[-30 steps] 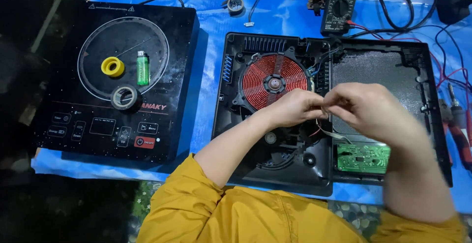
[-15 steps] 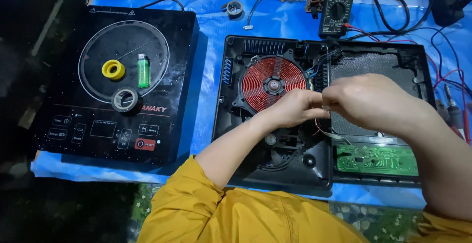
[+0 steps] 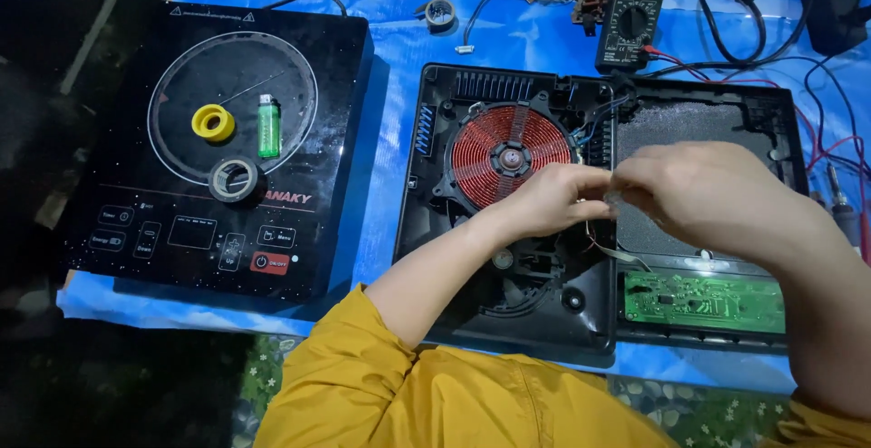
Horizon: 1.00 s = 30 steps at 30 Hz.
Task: Reassembling an induction cooktop by connecting internal wiring and securing the heating coil.
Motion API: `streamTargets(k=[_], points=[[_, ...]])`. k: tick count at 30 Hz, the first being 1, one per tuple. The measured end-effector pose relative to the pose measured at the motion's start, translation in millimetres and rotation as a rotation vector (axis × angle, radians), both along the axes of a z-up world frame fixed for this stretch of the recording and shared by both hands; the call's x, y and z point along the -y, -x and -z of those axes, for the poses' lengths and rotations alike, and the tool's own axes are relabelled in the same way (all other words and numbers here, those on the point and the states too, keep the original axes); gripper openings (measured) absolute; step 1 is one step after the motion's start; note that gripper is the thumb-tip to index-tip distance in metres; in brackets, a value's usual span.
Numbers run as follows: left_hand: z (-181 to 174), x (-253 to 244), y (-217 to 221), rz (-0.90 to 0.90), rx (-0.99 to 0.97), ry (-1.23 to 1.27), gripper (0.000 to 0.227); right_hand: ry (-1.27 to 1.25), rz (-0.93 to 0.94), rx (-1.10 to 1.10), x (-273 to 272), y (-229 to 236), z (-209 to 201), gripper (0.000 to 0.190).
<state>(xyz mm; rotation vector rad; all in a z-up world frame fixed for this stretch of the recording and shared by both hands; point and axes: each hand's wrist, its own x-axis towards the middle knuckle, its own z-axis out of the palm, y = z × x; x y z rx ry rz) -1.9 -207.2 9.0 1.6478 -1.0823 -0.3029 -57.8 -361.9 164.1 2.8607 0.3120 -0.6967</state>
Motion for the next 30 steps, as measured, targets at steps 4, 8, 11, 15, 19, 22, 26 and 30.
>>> streamTargets(k=[4, 8, 11, 15, 19, 22, 26, 30], points=[[3, -4, -7, 0.04, -0.01, -0.116, 0.015, -0.114, -0.178, 0.083, 14, 0, 8, 0.023], [-1, -6, -4, -0.06, -0.028, -0.035, 0.014, 0.077, -0.088, 0.121, -2, 0, -4, 0.051], [-6, -7, -2, -0.073, -0.026, -0.006, 0.018, 0.171, 0.031, 0.043, -7, 0, -8, 0.04], [4, -6, -6, 0.01, 0.112, -0.135, 0.023, -0.048, 0.046, -0.104, -9, 1, -16, 0.028], [6, -3, -4, 0.025, 0.101, -0.206, 0.018, -0.02, -0.074, -0.043, 5, 2, -4, 0.028], [14, 2, -3, -0.062, 0.162, -0.207, 0.02, -0.091, -0.103, -0.009, 2, 2, -1, 0.035], [12, 3, 5, -0.168, 0.19, -0.221, 0.017, 0.33, -0.007, 0.08, 0, 6, 8, 0.05], [11, 2, 4, -0.21, 0.454, -0.233, 0.019, 0.21, -0.071, 0.031, 10, 8, 16, 0.02]])
